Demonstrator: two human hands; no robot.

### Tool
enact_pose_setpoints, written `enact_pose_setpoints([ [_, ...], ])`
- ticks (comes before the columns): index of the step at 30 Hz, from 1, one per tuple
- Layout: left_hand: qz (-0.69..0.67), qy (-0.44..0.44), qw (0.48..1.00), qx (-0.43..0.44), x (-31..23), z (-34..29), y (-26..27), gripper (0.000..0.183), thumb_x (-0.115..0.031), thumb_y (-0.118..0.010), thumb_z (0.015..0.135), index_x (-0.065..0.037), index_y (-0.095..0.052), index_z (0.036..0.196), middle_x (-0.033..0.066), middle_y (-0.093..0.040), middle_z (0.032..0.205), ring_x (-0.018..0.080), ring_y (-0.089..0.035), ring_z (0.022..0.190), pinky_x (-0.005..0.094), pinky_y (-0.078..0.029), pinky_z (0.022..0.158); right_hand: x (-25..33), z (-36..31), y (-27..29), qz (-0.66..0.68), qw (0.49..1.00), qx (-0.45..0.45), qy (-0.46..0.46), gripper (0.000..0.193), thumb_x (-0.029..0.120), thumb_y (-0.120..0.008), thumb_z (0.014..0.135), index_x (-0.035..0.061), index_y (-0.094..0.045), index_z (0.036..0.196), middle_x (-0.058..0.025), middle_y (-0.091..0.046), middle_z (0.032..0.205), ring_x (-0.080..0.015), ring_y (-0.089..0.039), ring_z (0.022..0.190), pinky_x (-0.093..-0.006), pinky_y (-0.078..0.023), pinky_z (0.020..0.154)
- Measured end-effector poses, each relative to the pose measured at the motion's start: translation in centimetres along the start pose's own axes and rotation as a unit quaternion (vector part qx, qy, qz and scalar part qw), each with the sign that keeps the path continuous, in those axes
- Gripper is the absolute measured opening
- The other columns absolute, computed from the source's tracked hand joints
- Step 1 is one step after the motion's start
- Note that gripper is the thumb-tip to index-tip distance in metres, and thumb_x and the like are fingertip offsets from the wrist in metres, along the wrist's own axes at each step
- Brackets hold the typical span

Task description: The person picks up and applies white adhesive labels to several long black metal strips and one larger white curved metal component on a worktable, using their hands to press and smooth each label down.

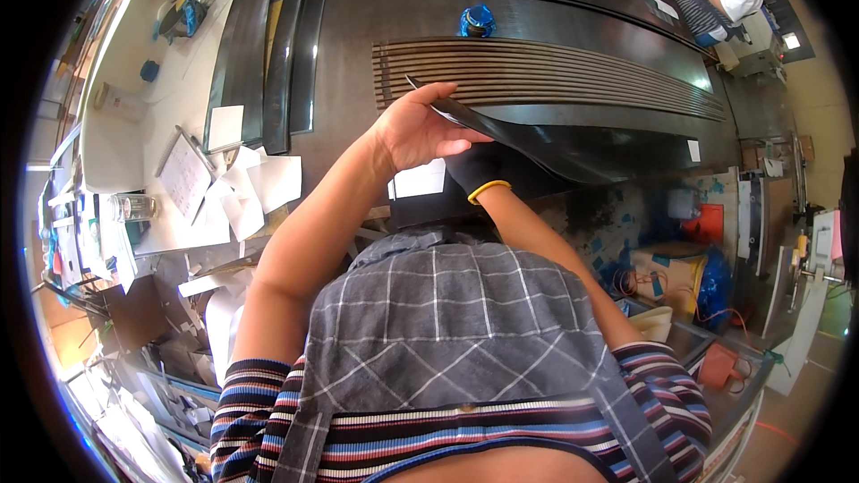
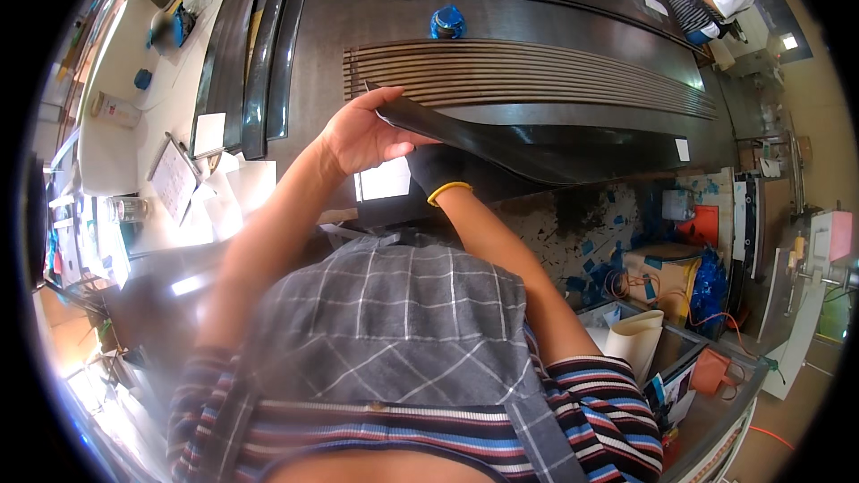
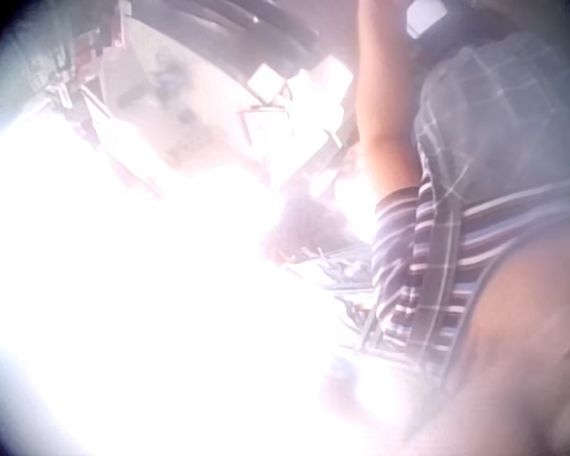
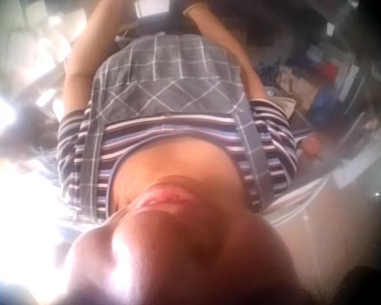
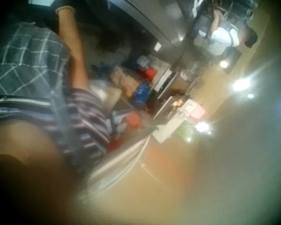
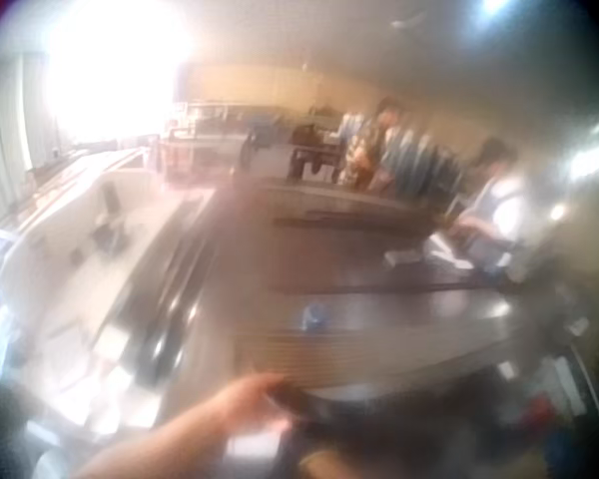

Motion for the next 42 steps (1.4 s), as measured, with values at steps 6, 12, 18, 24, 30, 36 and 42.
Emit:
enact_pose_setpoints([
  [6, 0.231, -0.085, 0.968, 0.05, -1.9, -3.9, 1.3, 0.057, -0.034, -0.055, 0.084, 0.0, -0.048, 0.129, 0.0142, -0.053, 0.127, 0.0288, -0.051, 0.117, 0.0474, -0.045, 0.092, 5.2, -2.2, 2.4, 0.072, 0.948, 0.294, 0.093, 0.027, 0.026, -0.057, 0.088, 0.0074, -0.062, 0.107, -0.0153, -0.061, 0.11, -0.027, -0.057, 0.105, -0.038, -0.044, 0.09],
  [12, 0.879, -0.212, 0.384, -0.187, -1.6, -5.5, 3.8, 0.038, -0.009, -0.063, 0.071, -0.012, -0.063, 0.109, 0.0083, -0.061, 0.108, 0.0269, -0.049, 0.112, 0.0412, -0.036, 0.098, 0.3, -0.9, 0.8, -0.021, 0.972, 0.214, 0.094, 0.03, 0.028, -0.056, 0.089, 0.0076, -0.06, 0.11, -0.0149, -0.059, 0.113, -0.0269, -0.055, 0.107, -0.0381, -0.043, 0.092],
  [18, 0.9, -0.296, 0.297, -0.116, 1.5, -6.9, 2.2, 0.005, -0.015, -0.061, 0.075, -0.011, -0.059, 0.077, 0.0019, -0.059, 0.087, 0.0228, -0.052, 0.099, 0.0409, -0.038, 0.089, -3.3, -0.7, 0.3, -0.074, 0.979, 0.165, 0.09, 0.033, 0.03, -0.055, 0.09, 0.0077, -0.058, 0.113, -0.0146, -0.057, 0.117, -0.0269, -0.054, 0.11, -0.0381, -0.042, 0.094],
  [24, 0.64, -0.193, 0.629, -0.397, -2.5, -20.3, 6.9, 0.007, -0.002, -0.064, 0.078, -0.004, -0.064, 0.085, 0.0038, -0.063, 0.085, 0.0147, -0.061, 0.086, 0.03, -0.048, 0.081, -5.1, -0.9, 0.8, -0.085, 0.982, 0.147, 0.082, 0.036, 0.032, -0.054, 0.09, 0.0079, -0.056, 0.117, -0.0142, -0.056, 0.12, -0.0268, -0.052, 0.112, -0.0382, -0.041, 0.095],
  [30, 0.676, -0.398, 0.18, -0.594, -7.3, -28.3, 9.9, 0.031, -0.006, -0.06, 0.083, -0.003, -0.059, 0.113, 0.0084, -0.064, 0.106, 0.0167, -0.061, 0.095, 0.0299, -0.048, 0.079, -4.8, -1.5, 0.8, -0.092, 0.981, 0.143, 0.094, 0.039, 0.034, -0.053, 0.091, 0.0081, -0.054, 0.12, -0.0139, -0.054, 0.124, -0.0268, -0.05, 0.115, -0.0383, -0.039, 0.097],
  [36, 0.244, -0.277, 0.855, -0.365, -1.2, -13.6, 15.7, 0.043, -0.016, -0.057, 0.089, -0.003, -0.051, 0.128, 0.0094, -0.057, 0.124, 0.0167, -0.054, 0.11, 0.0313, -0.043, 0.092, -4.4, -2.1, 0.8, -0.101, 0.979, 0.134, 0.111, 0.042, 0.036, -0.052, 0.092, 0.0083, -0.053, 0.124, -0.0135, -0.052, 0.128, -0.0267, -0.048, 0.118, -0.0383, -0.038, 0.099],
  [42, 0.782, -0.212, 0.441, -0.385, -2.9, -8.3, 10.3, 0.045, -0.013, -0.057, 0.08, -0.009, -0.054, 0.125, 0.0154, -0.059, 0.121, 0.035, -0.053, 0.112, 0.0447, -0.042, 0.097, -8.2, -2.0, -1.0, -0.157, 0.977, 0.082, 0.122, 0.046, 0.038, -0.051, 0.093, 0.0085, -0.051, 0.127, -0.0131, -0.05, 0.131, -0.0267, -0.047, 0.12, -0.0384, -0.037, 0.1],
])
Point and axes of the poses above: each hand's wrist, its own z-axis towards the middle knuckle, its own y-axis out of the back of the hand, x = y × z, the point moved 10 cm from there along z, towards the middle knuckle
